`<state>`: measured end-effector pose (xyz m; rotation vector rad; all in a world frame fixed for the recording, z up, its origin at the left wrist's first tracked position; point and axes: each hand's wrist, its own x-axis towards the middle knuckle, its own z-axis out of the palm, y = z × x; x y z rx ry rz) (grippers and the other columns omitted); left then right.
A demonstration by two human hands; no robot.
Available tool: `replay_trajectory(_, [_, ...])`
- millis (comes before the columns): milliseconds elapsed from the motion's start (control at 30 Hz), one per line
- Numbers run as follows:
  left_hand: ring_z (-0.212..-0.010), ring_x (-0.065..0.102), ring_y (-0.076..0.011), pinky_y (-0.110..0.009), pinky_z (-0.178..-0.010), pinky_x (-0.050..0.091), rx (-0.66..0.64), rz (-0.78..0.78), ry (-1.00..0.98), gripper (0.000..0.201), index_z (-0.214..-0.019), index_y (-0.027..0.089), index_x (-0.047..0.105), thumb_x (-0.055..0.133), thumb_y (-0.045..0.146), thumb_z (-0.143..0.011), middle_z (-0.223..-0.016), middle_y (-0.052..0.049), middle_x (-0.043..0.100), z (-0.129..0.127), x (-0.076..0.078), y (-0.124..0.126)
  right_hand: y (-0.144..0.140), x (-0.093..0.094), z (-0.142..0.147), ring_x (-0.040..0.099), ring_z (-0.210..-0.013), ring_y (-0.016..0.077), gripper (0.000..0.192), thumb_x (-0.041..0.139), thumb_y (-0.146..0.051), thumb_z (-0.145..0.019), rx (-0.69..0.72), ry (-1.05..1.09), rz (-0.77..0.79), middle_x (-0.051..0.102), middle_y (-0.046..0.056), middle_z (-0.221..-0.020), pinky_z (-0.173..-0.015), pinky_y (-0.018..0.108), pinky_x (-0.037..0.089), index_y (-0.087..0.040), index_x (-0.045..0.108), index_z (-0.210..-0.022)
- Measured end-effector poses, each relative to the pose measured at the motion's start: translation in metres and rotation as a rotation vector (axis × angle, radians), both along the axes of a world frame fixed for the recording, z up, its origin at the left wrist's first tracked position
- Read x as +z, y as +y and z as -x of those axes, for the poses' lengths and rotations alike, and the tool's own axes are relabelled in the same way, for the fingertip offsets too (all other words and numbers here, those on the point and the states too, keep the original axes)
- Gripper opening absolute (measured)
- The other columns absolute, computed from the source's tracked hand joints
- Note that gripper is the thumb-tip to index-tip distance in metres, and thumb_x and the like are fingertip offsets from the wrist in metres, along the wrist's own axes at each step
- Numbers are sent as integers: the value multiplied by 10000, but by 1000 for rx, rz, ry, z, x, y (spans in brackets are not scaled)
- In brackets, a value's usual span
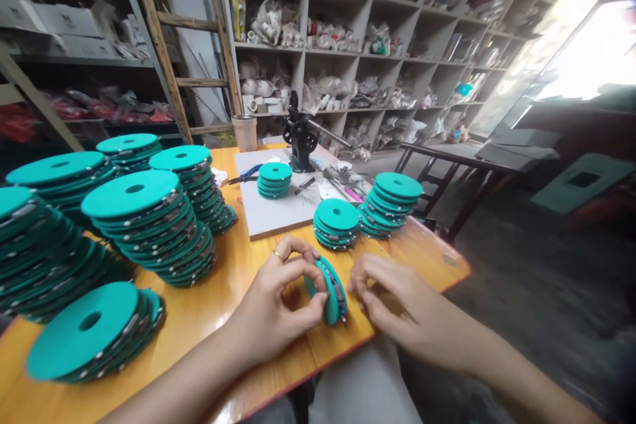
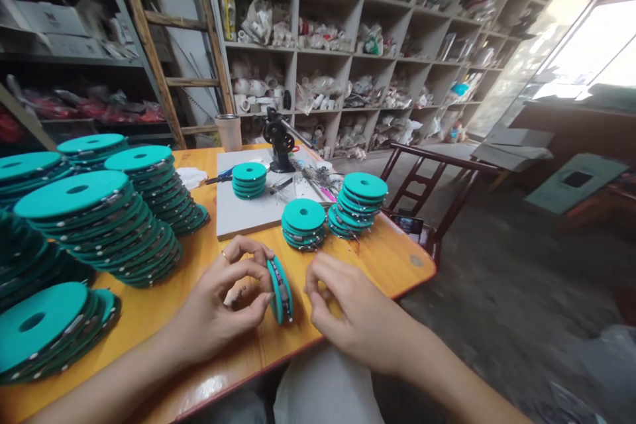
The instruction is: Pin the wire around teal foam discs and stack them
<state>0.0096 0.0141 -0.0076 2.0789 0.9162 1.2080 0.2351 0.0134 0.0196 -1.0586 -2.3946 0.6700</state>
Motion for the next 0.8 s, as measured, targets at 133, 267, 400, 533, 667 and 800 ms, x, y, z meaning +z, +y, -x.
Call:
replay_trajectory(133, [-1034, 525, -163, -298, -908, 443, 5, 15, 14, 96, -799, 179, 591, 584, 83, -804, -987, -52, 472, -1, -1, 1, -10, 11, -35, 502, -719, 118, 262, 388, -229, -961, 33, -250, 67, 533, 33, -774, -650, 227, 431, -148, 490, -734])
replay_trajectory(267, [-1011, 536, -167, -308, -892, 447, 16, 2, 10, 109, -805, 184, 587, 577, 76, -794, -987, -50, 466, -1, -2, 1, -2, 31, -72, 582, -764, 113, 215, 512, -359, -972, 27, -379, 100, 618, 15, -877, -687, 216, 468, -209, 650, -905])
replay_trajectory(400, [-948, 561, -160, -306, -845, 475, 19, -11, 24, 127, -793, 176, 582, 561, 54, -767, -979, -54, 465, -3, 2, -1, 24, 56, -74, 610, -790, 100, 300, 485, -444, -991, -86, -152, -65, 643, 22, -939, -662, 181, 470, -217, 674, -1044])
replay_trajectory(533, [-900, 573, -157, -288, -786, 498, 15, -26, 6, 141, -760, 174, 571, 559, 37, -734, -949, -54, 475, -5, 3, -3, 49, 77, -37, 604, -745, 88, 316, 483, -430, -995, -7, -109, -145, 651, 25, -900, -650, 171, 470, -184, 681, -1010])
replay_trajectory(667, [-935, 568, -171, -285, -791, 514, -7, -41, -58, 164, -755, 178, 576, 590, 30, -689, -960, -60, 486, -6, -2, -1, 79, 81, 25, 598, -938, 117, 209, 493, -269, -989, 85, -224, -354, 633, 46, -1056, -827, 222, 488, -163, 643, -1088])
replay_trajectory(800, [-923, 580, -176, -298, -811, 518, -17, -98, -111, 183, -754, 177, 591, 611, 32, -643, -951, -61, 493, -7, -9, 4, 126, 82, 105, 511, -1166, 168, 299, 514, -205, -978, 130, -360, -407, 560, 89, -1215, -1036, 326, 418, -124, 555, -1262])
